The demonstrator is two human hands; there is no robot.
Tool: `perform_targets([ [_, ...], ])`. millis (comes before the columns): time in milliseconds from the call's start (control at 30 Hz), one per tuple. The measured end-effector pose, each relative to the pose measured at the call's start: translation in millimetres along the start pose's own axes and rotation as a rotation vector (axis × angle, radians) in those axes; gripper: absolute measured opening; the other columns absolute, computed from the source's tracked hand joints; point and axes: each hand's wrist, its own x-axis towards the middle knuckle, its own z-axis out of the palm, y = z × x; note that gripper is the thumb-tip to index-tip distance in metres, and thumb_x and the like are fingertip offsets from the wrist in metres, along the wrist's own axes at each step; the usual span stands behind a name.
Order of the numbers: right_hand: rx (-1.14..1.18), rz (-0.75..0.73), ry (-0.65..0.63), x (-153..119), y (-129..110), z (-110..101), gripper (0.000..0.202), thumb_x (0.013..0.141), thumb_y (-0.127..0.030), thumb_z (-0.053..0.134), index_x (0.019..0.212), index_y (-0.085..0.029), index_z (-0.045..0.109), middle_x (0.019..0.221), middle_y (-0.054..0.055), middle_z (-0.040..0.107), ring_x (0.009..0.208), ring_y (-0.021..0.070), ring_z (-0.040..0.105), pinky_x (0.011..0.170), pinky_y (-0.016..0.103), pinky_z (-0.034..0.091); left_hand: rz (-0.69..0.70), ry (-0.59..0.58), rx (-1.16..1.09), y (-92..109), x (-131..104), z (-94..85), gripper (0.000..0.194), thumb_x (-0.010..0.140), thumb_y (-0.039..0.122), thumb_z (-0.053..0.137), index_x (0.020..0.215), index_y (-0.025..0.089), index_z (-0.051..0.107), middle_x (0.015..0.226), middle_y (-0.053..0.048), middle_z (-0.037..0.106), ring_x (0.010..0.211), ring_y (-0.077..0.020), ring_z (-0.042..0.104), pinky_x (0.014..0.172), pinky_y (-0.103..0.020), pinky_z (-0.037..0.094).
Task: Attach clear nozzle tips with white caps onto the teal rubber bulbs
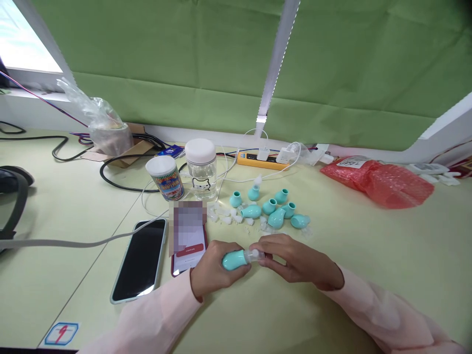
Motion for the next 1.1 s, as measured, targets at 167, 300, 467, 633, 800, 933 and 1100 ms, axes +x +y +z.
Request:
perform_targets([
  [167,0.180,0.067,0.033,3,4,6,0.018,0.085,-0.024,0.040,0.085,-0.017,0.056,0.071,0.004,0.058,0.063,0.0119,0.053,0.059,0.023,0.042,0.060,-0.007,0.148,-2,-1,0.9,0.011,0.070,0.024,0.055,0.068,0.014,0.060,0.055,-0.001,0.058,0.047,-0.0105,0.049,0.045,-0.019,0.035],
  [300,0.542,0.230,0.014,4,10,14,0.022,0.084,-0.030,0.043,0.088,-0.015,0.058,0.066,0.001,0.057,0.055,0.0087,0.055,0.052,0.020,0.045,0.079,0.014,0.263,-3,-2,1.5,0.017,0.072,0.029,0.053,0.070,0.014,0.060,0.058,-0.004,0.060,0.048,-0.0119,0.052,0.046,-0.020,0.038],
  [467,0.922,0.475,0.028,5,10,25,0.026,0.077,-0.035,0.052,0.086,-0.012,0.060,0.060,0.000,0.053,0.053,0.0088,0.055,0.051,0.021,0.049,0.167,0.087,0.438,-9,-1,4.3,0.020,0.074,0.030,0.052,0.079,0.014,0.061,0.060,-0.005,0.063,0.050,-0.0150,0.057,0.048,-0.023,0.041],
  [633,1.067,0.549,0.156,10,7,32,0.029,0.073,-0.039,0.055,0.077,-0.010,0.060,0.056,0.000,0.054,0.047,0.0086,0.055,0.050,0.022,0.050,0.210,0.144,0.549,-14,0,4.7,0.023,0.076,0.033,0.049,0.080,0.014,0.060,0.059,-0.005,0.063,0.051,-0.0169,0.058,0.047,-0.024,0.042],
  [800,1.101,0.606,0.133,12,5,32,0.032,0.074,-0.041,0.054,0.079,-0.010,0.060,0.056,0.000,0.056,0.044,0.0087,0.055,0.047,0.022,0.049,0.241,0.180,0.538,-14,-1,5.8,0.026,0.077,0.035,0.049,0.085,0.012,0.059,0.061,-0.005,0.063,0.052,-0.0170,0.059,0.048,-0.025,0.042],
  [933,0.858,0.558,0.079,8,7,15,0.036,0.077,-0.042,0.049,0.095,-0.012,0.058,0.061,0.003,0.062,0.050,0.0114,0.057,0.051,0.025,0.049,0.202,0.149,0.418,-6,-2,5.1,0.026,0.077,0.033,0.049,0.091,0.013,0.058,0.063,-0.005,0.061,0.054,-0.0157,0.056,0.049,-0.024,0.040],
  [1100,-0.018,0.451,0.192,-9,20,-30,0.025,0.077,-0.034,0.050,0.089,-0.016,0.063,0.064,0.004,0.064,0.058,0.0137,0.057,0.058,0.026,0.044,0.065,0.121,0.174,4,-3,2.4,0.017,0.078,0.028,0.048,0.083,0.014,0.057,0.067,-0.003,0.059,0.057,-0.0124,0.053,0.053,-0.021,0.039],
])
